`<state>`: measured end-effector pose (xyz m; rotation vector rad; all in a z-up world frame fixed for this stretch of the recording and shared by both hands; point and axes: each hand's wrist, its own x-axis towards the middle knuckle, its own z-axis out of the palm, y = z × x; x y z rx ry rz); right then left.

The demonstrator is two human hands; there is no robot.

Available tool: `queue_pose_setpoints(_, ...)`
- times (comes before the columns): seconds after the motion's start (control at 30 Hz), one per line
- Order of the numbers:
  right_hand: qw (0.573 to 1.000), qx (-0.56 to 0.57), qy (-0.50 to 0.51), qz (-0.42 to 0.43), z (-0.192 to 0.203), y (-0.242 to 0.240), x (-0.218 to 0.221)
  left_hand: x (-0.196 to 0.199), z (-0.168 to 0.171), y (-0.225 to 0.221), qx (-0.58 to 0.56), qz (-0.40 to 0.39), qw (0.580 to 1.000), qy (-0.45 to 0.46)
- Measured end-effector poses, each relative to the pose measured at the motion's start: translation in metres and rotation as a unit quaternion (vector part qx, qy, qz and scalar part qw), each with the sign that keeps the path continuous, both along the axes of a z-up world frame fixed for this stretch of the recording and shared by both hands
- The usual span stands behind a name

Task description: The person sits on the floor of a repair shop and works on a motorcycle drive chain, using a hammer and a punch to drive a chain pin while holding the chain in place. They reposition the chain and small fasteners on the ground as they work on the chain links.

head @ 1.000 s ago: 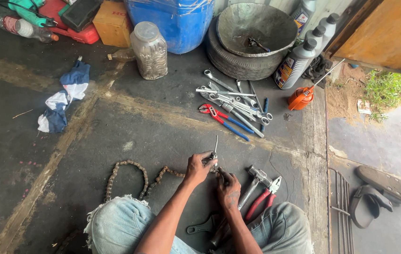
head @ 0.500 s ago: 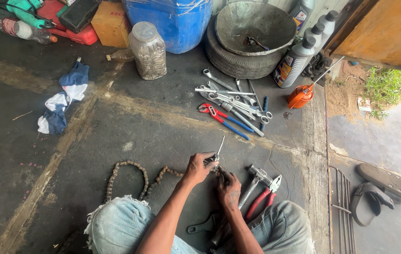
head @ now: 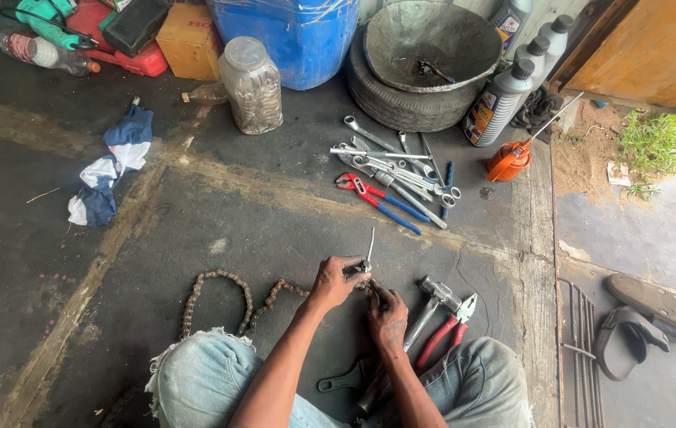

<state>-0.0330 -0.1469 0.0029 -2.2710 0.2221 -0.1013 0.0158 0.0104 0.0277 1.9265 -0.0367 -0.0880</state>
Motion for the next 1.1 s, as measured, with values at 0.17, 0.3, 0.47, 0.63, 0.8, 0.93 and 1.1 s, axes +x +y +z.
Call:
queue_pose_setpoints(0.17,1.000,0.002,-0.001,0.001,0.008,0.002,-0.002,0.001,-0.003,0.000,0.002,-0.002,1.000,0.032)
queue_pose_setpoints(0.3,1.000,-0.007,-0.011,0.003,0.001,0.000,-0.001,0.002,-0.012,0.000,0.001,-0.005,1.000,0.001)
queue_pose_setpoints(0.47,1.000,-0.016,0.001,-0.001,-0.003,-0.001,0.000,-0.001,0.002,0.000,-0.006,-0.009,0.999,0.043)
queue_pose_setpoints(0.63,1.000,-0.011,-0.002,-0.001,0.000,0.000,0.000,0.000,-0.001,0.000,0.004,-0.021,1.000,0.022)
queue_pose_setpoints(0.8,1.000,0.003,0.004,-0.011,0.007,0.002,-0.001,-0.001,-0.002,-0.001,0.003,-0.025,1.000,0.016)
queue_pose_setpoints(0.93,1.000,-0.010,-0.018,0.001,-0.001,0.000,-0.001,0.000,-0.010,-0.002,0.013,-0.043,0.999,-0.003)
queue_pose_setpoints(1.1,1.000,-0.011,-0.009,0.004,-0.004,-0.002,-0.001,0.001,-0.021,-0.006,0.026,-0.057,0.995,0.073)
